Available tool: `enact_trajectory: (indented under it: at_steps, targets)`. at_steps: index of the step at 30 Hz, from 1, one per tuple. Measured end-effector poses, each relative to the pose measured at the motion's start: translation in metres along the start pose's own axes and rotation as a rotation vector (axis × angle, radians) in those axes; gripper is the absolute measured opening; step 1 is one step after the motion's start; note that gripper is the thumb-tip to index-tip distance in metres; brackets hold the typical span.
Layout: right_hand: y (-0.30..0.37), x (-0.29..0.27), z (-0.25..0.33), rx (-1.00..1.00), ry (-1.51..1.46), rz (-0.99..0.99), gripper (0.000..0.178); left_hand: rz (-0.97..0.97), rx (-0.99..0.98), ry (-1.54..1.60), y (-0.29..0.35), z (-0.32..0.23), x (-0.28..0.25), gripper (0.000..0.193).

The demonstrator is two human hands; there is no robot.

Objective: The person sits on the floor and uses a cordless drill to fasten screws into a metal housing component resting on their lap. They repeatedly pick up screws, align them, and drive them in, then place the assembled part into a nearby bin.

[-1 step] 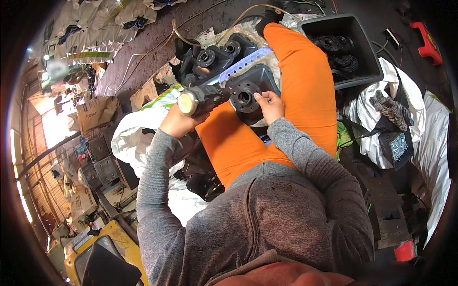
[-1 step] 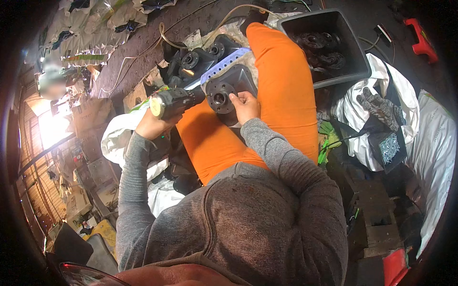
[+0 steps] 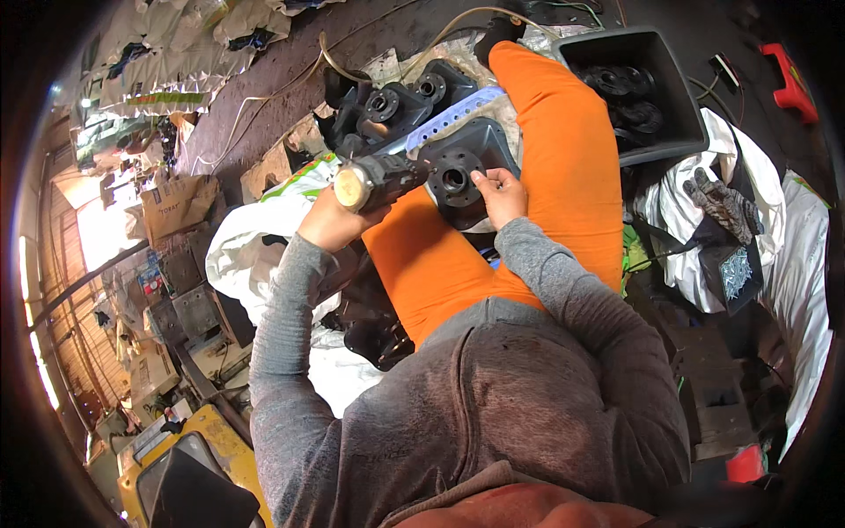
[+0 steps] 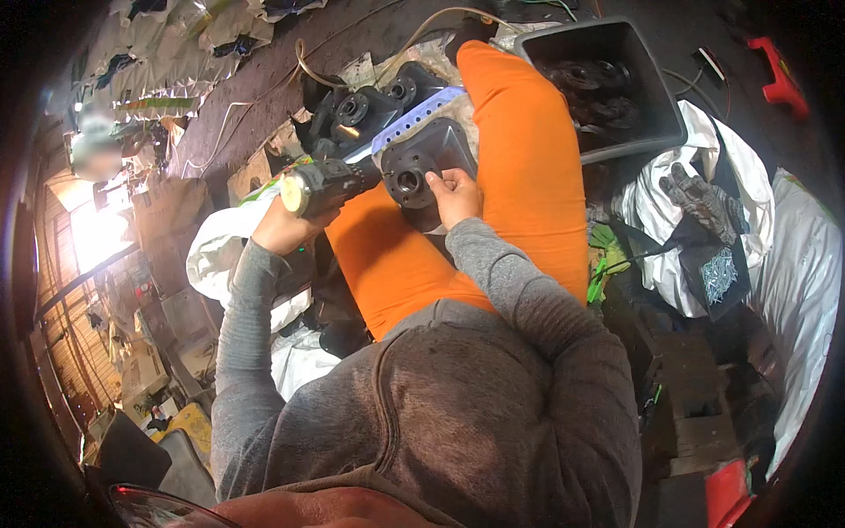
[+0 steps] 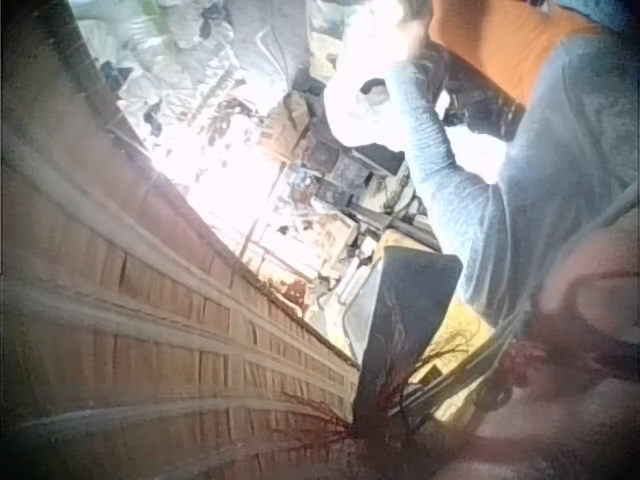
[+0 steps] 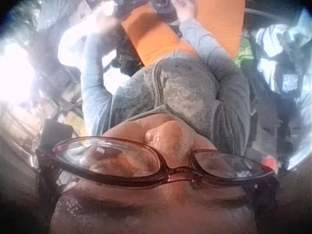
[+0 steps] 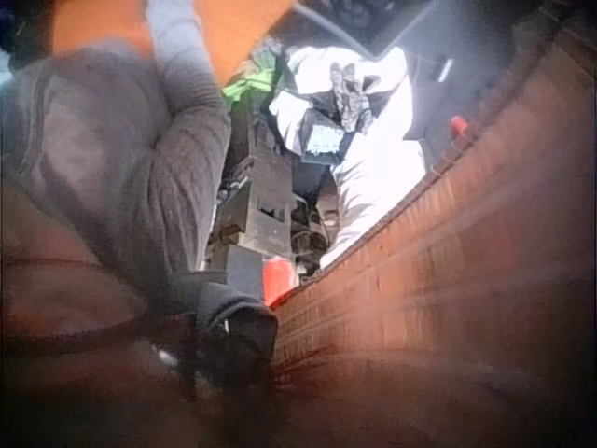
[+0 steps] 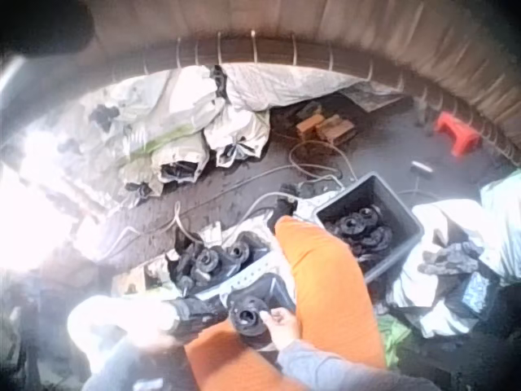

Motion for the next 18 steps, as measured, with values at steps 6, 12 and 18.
enact_trajectory:
  at_steps: [6, 12, 18]
  targets:
    - [-0.005, -0.003, -0.006, -0.014, 0.188, -0.044, 0.031, -0.025, 0.128, -0.016, -0.022, 0.024, 0.004, 0.034]
    - [-0.008, -0.003, -0.012, 0.026, 0.077, -0.042, 0.029, -0.009, 0.129, -0.082, -0.027, 0.007, 0.004, 0.042]
    - [-0.008, -0.003, -0.004, -0.024, 0.083, -0.048, 0.024, -0.043, 0.117, -0.099, -0.027, 0.012, 0.008, 0.045]
Point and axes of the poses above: each hand's wrist, its own y-axis away from the middle knuckle, its own x-axis out of the palm, z = x × y, the point moved 6 cm from there along -y, towards the middle knuckle, and after that the axes turned 2 degrees about -x, right-handed, at the moved point
